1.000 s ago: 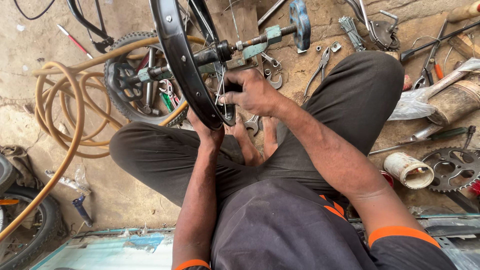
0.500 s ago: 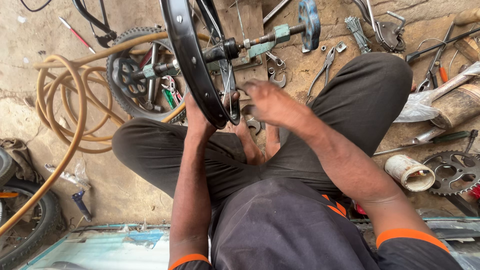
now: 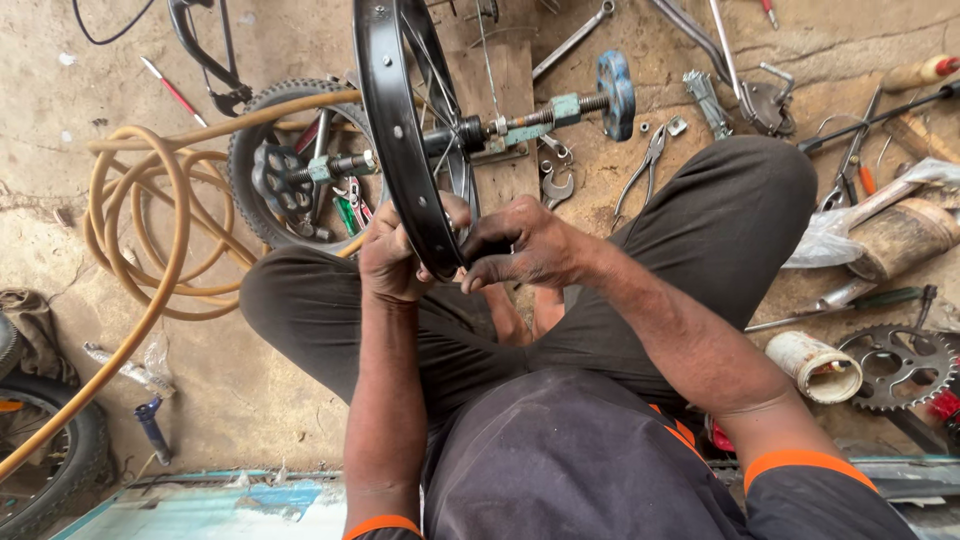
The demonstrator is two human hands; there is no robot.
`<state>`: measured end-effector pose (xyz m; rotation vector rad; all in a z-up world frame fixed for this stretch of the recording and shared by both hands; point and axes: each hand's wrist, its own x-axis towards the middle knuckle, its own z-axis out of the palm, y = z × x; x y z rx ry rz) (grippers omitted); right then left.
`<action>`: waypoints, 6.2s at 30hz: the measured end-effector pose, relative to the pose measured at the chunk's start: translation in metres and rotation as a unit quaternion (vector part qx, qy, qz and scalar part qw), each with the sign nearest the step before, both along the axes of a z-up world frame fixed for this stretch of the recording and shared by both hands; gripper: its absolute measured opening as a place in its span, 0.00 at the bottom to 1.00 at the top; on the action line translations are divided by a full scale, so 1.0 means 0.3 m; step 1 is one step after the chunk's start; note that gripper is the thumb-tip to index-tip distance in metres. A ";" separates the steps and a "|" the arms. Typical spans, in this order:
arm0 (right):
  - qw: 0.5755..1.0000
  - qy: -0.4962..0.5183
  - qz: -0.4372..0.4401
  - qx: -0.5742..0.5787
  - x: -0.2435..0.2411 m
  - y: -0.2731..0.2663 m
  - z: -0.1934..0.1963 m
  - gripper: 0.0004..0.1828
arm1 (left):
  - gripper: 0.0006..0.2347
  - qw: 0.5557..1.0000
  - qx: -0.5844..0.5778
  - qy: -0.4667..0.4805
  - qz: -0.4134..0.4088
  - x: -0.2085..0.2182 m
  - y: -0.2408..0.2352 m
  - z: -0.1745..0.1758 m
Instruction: The person sits on the ground and works on a bicycle wheel mounted in a truing stand. They use a wrench to tighten the axle nuts and then use a spoke wrench to adjust the tension of the spokes, spinning the wheel periodically to check alignment.
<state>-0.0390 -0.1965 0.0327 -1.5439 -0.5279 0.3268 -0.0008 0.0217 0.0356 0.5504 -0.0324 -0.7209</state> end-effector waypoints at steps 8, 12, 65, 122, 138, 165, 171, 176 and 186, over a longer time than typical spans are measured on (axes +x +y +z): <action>0.979 0.060 0.021 -0.194 0.014 -0.018 -0.019 0.21 | 0.18 0.971 0.224 -0.084 0.020 -0.022 0.019 -0.074; 0.963 -0.042 -0.050 -0.261 0.019 0.001 -0.130 0.18 | 0.12 0.883 0.425 -0.193 0.038 -0.001 -0.029 -0.049; 0.944 -0.132 -0.236 -0.189 0.106 0.102 -0.346 0.11 | 0.23 0.801 0.368 -0.397 0.256 0.180 -0.114 0.295; 0.895 -0.083 -0.381 -0.216 0.105 -0.022 -0.165 0.07 | 0.16 0.811 0.533 -0.124 0.206 0.105 -0.003 -0.341; 0.899 -0.086 -0.357 -0.238 0.117 -0.048 -0.173 0.09 | 0.12 0.918 0.342 0.071 0.187 0.243 0.036 -0.689; 0.919 -0.009 -0.327 -0.217 0.099 -0.045 -0.137 0.12 | 0.13 0.876 0.420 -0.016 0.238 0.263 0.096 -1.038; 0.920 -0.002 -0.317 -0.232 0.094 -0.050 -0.146 0.11 | 0.08 0.847 0.472 -0.101 0.222 0.258 0.095 -1.012; 0.913 -0.092 -0.279 -0.282 0.076 -0.073 -0.200 0.10 | 0.14 0.893 0.365 0.048 0.258 0.254 0.082 -0.988; 0.903 -0.107 -0.241 -0.340 -0.009 -0.114 -0.150 0.09 | 0.06 0.837 0.485 -0.106 0.228 0.252 0.087 -1.007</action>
